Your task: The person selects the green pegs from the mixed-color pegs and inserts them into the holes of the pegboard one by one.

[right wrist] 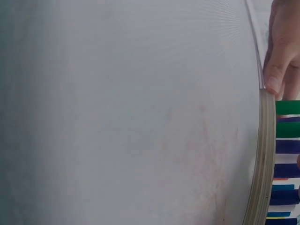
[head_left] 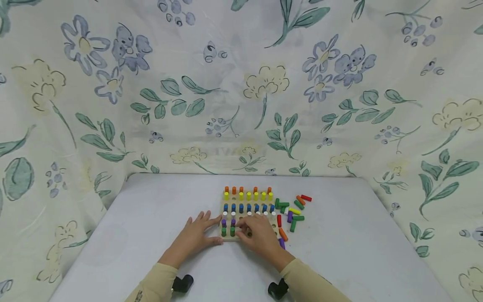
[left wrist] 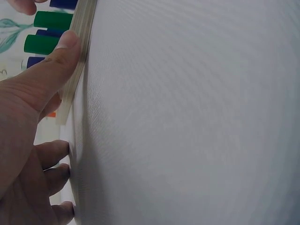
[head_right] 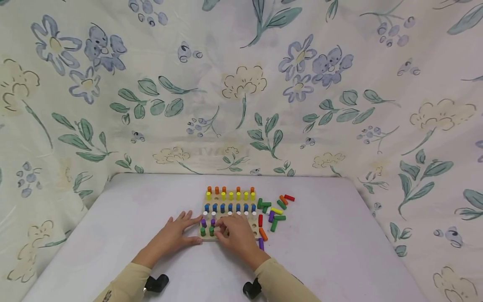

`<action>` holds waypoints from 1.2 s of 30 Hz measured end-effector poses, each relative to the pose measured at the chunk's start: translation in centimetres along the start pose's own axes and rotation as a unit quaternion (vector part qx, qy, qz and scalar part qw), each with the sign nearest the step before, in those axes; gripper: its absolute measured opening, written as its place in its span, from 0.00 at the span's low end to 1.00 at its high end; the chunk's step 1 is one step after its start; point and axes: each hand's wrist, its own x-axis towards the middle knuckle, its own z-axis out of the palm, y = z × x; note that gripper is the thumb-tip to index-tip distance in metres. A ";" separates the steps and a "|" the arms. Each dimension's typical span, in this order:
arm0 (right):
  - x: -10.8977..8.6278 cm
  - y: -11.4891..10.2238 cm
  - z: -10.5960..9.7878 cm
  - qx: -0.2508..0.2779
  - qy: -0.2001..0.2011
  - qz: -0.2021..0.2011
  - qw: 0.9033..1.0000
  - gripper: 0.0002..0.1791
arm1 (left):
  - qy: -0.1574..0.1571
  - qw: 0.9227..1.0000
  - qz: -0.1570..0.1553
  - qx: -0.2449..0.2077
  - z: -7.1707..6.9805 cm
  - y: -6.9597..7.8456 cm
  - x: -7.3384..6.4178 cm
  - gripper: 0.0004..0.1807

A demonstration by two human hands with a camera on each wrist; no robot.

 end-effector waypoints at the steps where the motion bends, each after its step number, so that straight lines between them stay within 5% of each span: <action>1: 0.0 0.0 0.0 0.000 -0.001 0.002 1.000 0.09 | 0.001 1.000 0.001 0.000 0.0 0.0 0.0 0.45; 19: -0.6 0.8 -0.8 0.031 0.006 0.021 0.999 0.09 | 0.005 1.000 0.003 0.004 0.1 -0.3 0.0 0.46; 36: -1.0 1.6 -1.7 -0.006 0.001 0.029 1.000 0.09 | 0.003 1.000 0.001 0.000 -0.1 0.1 -0.2 0.47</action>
